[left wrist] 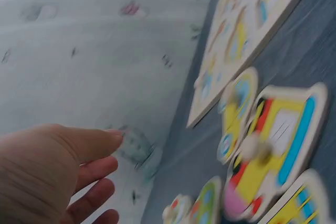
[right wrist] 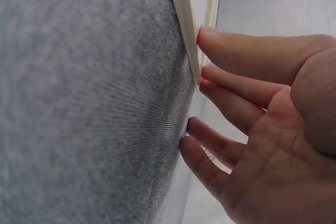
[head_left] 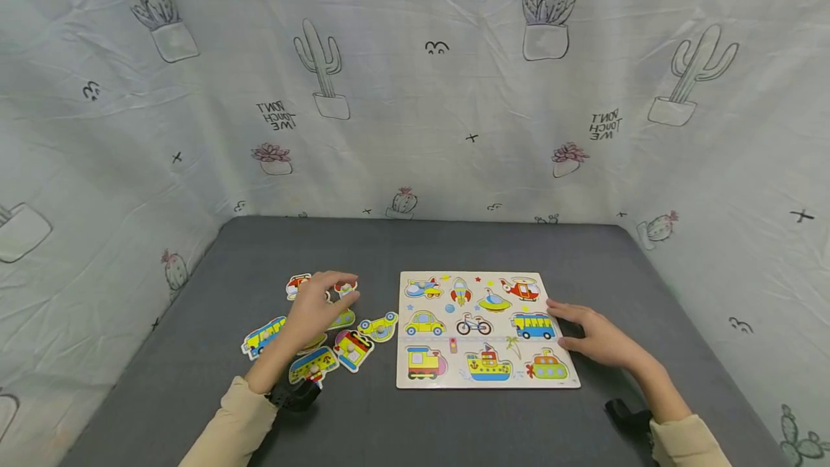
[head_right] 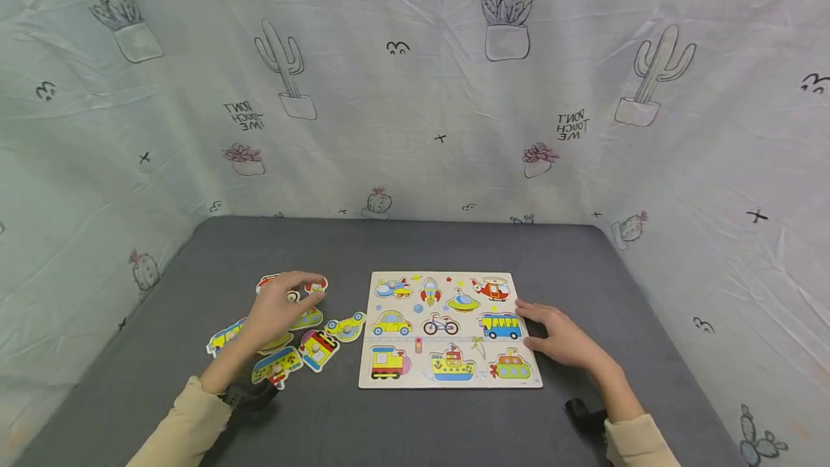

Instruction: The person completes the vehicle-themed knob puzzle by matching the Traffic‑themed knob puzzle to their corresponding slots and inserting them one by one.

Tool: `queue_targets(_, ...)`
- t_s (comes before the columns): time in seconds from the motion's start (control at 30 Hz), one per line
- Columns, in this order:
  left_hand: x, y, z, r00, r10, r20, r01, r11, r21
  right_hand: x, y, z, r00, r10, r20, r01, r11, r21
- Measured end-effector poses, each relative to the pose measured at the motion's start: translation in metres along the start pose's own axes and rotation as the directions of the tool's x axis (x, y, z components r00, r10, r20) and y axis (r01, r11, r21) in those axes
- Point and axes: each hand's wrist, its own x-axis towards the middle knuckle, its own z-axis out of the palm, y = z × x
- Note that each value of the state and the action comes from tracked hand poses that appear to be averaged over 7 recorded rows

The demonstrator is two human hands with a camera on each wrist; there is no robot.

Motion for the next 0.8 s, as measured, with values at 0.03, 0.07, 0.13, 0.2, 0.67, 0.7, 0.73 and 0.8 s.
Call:
queue_targets(0.03, 0.000, -0.004, -0.003, 1.000, -0.007, -0.008, 0.007, 1.000, -0.012, 0.000, 0.000, 0.000, 1.000, 0.000, -0.003, 0.000, 1.000, 0.001)
queue_targets(0.07, 0.001, -0.008, -0.006, 1.000, -0.018, -0.015, 0.017, 1.000, -0.015, 0.000, 0.001, 0.000, 1.000, -0.001, -0.004, 0.001, 1.000, -0.002)
queue_targets(0.13, 0.002, -0.014, -0.010, 0.999, -0.042, -0.018, 0.041, 0.999, -0.025, 0.000, 0.002, 0.001, 1.000, -0.003, -0.005, 0.003, 1.000, -0.004)
queue_targets(0.2, 0.004, -0.021, -0.012, 0.998, -0.061, -0.016, 0.061, 0.998, -0.022, 0.000, 0.003, 0.002, 1.000, -0.003, -0.010, 0.003, 1.000, -0.003)
queue_targets(0.67, 0.003, -0.042, -0.012, 0.995, -0.097, 0.002, 0.097, 0.995, -0.014, -0.003, 0.007, 0.003, 1.000, -0.012, -0.027, 0.012, 1.000, 0.020)
queue_targets(0.7, 0.003, -0.043, -0.012, 0.995, -0.096, 0.002, 0.096, 0.995, -0.012, -0.003, 0.007, 0.003, 1.000, -0.010, -0.025, 0.011, 1.000, 0.022)
queue_targets(0.73, 0.003, -0.044, -0.011, 0.995, -0.097, 0.002, 0.097, 0.995, -0.007, -0.002, 0.007, 0.003, 1.000, -0.009, -0.022, 0.009, 1.000, 0.024)
queue_targets(0.8, 0.003, -0.045, -0.010, 0.995, -0.100, 0.006, 0.100, 0.995, 0.003, -0.002, 0.006, 0.002, 1.000, 0.000, -0.016, 0.001, 1.000, 0.028)
